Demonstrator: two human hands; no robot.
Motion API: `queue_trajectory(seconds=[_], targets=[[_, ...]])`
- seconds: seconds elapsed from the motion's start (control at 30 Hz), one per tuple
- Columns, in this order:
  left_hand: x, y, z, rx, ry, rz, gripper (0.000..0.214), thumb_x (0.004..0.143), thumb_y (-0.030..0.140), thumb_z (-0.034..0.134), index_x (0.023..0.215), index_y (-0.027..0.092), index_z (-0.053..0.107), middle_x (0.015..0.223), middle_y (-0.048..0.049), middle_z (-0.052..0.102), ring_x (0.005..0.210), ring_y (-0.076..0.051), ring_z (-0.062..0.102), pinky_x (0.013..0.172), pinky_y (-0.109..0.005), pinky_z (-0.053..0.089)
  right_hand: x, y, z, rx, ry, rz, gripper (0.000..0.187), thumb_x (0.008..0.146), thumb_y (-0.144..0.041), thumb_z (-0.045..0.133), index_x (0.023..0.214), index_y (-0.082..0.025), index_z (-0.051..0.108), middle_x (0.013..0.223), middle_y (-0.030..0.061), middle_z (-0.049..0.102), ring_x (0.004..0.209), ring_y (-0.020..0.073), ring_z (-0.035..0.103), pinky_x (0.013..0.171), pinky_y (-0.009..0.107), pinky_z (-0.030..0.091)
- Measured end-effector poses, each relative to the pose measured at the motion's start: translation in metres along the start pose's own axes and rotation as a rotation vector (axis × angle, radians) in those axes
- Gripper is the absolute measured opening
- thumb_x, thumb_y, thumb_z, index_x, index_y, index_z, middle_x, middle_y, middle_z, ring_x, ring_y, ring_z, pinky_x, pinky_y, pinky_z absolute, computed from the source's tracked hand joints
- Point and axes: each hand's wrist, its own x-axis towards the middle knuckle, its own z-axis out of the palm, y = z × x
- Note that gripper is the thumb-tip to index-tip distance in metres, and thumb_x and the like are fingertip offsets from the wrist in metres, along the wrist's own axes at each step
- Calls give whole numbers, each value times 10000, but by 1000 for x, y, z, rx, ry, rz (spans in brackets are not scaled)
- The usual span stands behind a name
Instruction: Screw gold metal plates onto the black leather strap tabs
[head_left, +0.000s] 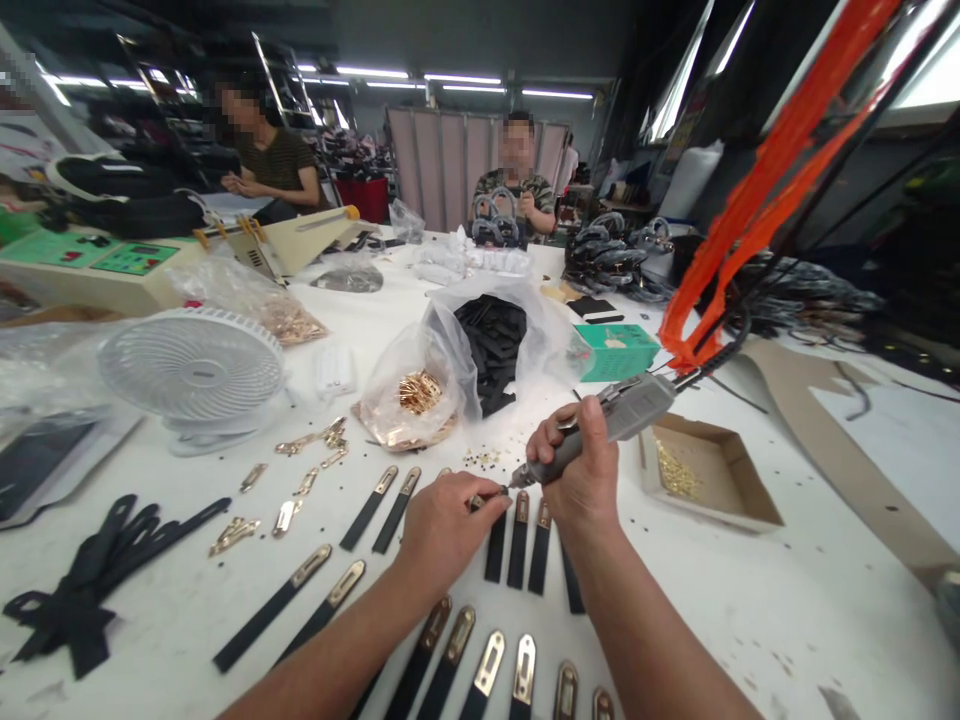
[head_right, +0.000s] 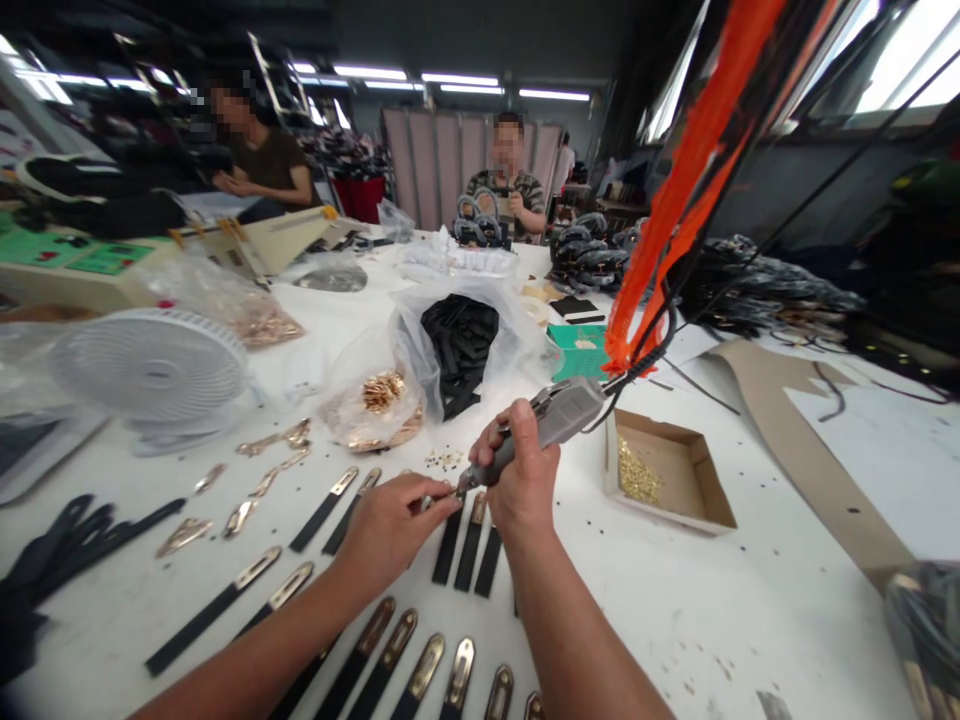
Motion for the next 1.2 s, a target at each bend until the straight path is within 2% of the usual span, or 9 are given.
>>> queue_trajectory(seconds=[0.23, 0.57, 0.77, 1.03, 1.2], targets=[[2, 1, 1, 91, 27, 85, 79, 923, 282, 765, 880, 267, 830, 912, 16, 823, 852, -202, 742, 793, -330, 515, 1, -4, 2, -4, -13, -3, 445, 842, -591, 816, 785, -209, 596, 564, -88, 499, 423, 81, 470, 465, 230, 476], [1, 13, -3, 257, 16, 61, 127, 882, 211, 728, 775, 247, 785, 834, 12, 797, 783, -186, 709, 739, -300, 448, -6, 1, 3, -33, -68, 48, 461, 818, -607, 834, 788, -205, 610, 564, -77, 514, 419, 88, 489, 451, 230, 468], [0, 13, -3, 265, 3, 50, 126, 882, 206, 727, 766, 240, 765, 833, 13, 786, 786, -186, 701, 735, -298, 421, -6, 2, 1, -77, -85, 53, 470, 819, -620, 828, 786, -208, 605, 556, -69, 517, 421, 99, 489, 424, 226, 444], [0, 11, -3, 232, 28, 77, 128, 867, 177, 719, 757, 237, 742, 839, 23, 790, 786, -183, 698, 749, -306, 432, -5, 1, -2, -77, -91, 29, 433, 851, -591, 812, 797, -209, 615, 570, -65, 523, 427, 105, 509, 449, 244, 491], [1, 9, -2, 242, 25, 79, 139, 874, 181, 722, 749, 238, 747, 838, 24, 792, 766, -176, 690, 743, -307, 431, -4, 2, 0, -88, -82, 28, 457, 825, -614, 819, 781, -212, 604, 556, -70, 514, 414, 105, 501, 438, 247, 490]])
